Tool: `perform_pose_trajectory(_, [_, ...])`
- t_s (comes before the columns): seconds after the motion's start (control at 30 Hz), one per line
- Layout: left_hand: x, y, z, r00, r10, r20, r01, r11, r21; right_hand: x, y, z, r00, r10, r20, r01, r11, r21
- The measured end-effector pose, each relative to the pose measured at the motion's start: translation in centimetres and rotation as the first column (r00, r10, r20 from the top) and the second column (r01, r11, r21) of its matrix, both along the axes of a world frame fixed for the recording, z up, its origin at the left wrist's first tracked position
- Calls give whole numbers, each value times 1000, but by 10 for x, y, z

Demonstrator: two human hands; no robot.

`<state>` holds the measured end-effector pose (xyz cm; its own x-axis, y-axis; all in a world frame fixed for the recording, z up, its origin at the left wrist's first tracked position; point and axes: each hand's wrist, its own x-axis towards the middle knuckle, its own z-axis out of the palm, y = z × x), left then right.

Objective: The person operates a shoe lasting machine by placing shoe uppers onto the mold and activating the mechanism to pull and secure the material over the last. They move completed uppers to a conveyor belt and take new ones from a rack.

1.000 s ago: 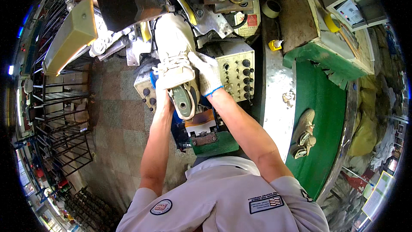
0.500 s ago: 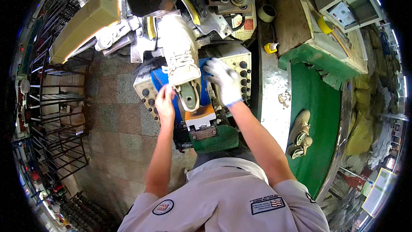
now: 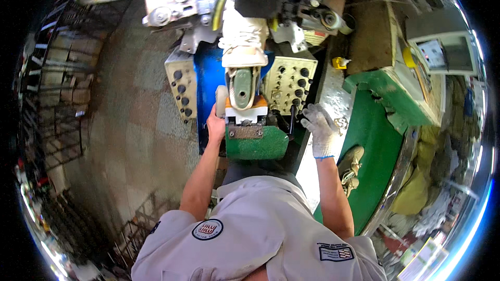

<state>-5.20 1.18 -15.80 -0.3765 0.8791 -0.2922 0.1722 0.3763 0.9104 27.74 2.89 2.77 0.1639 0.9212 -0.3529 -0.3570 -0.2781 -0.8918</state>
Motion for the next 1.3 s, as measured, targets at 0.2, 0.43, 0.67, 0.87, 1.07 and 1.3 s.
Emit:
perform_pose_trajectory(0.2, [-24, -31, 100, 924, 17, -382, -61, 993, -105, -22, 8, 40, 995, 84, 56, -84, 996, -1])
perform_pose_trajectory(0.43, [-11, -33, 350, 677, 21, -736, -48, 999, -16, -111, -13, 125, 866, 488, 109, -500, 833, 238])
perform_pose_trajectory(0.67, [86, -16, 390, 831, -364, -420, 525, 762, 378, -61, 18, 129, 938, 281, -202, -199, 916, 347])
perform_pose_trajectory(0.87, [53, 53, 295, 931, 136, -339, 2, 926, 377, 137, 2, 9, 996, -68, -65, 70, 997, 23])
perform_pose_trajectory(1.07, [68, 92, 252, 802, -123, -585, 191, 980, 57, 370, -36, -84, 811, 194, 552, 222, 770, -598])
perform_pose_trajectory(1.3, [84, 96, 248, 773, -57, -631, 229, 954, 194, 371, -98, -178, 177, 680, 711, 501, 560, -660])
